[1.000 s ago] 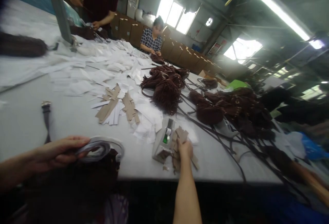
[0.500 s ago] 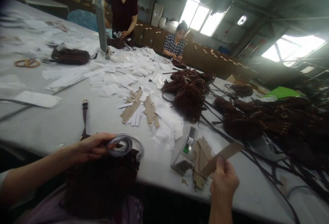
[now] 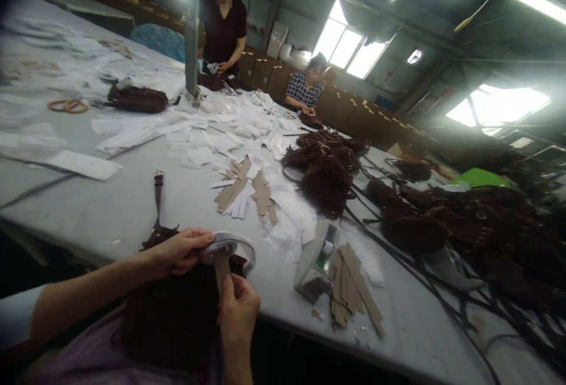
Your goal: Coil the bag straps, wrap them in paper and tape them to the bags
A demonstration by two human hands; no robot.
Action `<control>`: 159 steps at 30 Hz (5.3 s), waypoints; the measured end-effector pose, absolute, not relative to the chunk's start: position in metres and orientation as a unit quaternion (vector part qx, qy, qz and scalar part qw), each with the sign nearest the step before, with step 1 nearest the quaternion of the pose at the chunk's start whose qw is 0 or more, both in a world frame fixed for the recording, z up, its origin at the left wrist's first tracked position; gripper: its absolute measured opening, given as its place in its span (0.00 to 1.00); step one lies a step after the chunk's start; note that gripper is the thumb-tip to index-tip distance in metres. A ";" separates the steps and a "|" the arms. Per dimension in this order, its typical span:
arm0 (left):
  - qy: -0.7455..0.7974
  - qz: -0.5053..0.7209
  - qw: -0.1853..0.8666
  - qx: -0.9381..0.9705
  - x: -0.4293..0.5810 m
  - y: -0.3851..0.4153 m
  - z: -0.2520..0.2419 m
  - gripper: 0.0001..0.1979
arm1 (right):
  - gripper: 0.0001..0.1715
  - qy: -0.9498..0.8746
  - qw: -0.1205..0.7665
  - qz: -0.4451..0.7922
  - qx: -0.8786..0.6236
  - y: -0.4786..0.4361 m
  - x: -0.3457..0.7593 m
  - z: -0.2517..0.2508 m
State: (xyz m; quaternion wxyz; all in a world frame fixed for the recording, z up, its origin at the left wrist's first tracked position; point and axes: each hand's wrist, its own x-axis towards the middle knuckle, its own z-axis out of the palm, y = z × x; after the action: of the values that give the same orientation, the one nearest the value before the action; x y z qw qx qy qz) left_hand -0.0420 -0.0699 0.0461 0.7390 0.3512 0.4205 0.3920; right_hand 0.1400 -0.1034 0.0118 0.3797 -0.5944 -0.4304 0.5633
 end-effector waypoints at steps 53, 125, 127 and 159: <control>0.362 0.272 0.663 0.596 -0.068 -0.090 0.072 0.14 | 0.09 -0.701 0.385 0.366 -0.476 -0.090 0.137 0.077; 0.461 0.378 0.675 0.436 -0.031 -0.101 0.050 0.14 | 0.46 -0.774 0.366 0.255 -0.450 -0.111 0.171 0.056; 0.435 0.375 0.672 0.467 -0.031 -0.101 0.050 0.14 | 0.42 -0.769 0.347 0.274 -0.462 -0.107 0.173 0.067; 0.301 0.241 0.917 0.098 -0.020 -0.098 0.052 0.20 | 0.13 -0.854 0.400 0.050 -0.330 -0.099 0.166 0.058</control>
State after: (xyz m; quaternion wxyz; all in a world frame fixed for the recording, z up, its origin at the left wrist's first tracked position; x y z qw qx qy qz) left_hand -0.0196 -0.0981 0.0525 0.9172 0.0979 0.3014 0.2414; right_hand 0.1657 -0.0988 0.0577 0.3996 -0.3303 -0.8536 0.0504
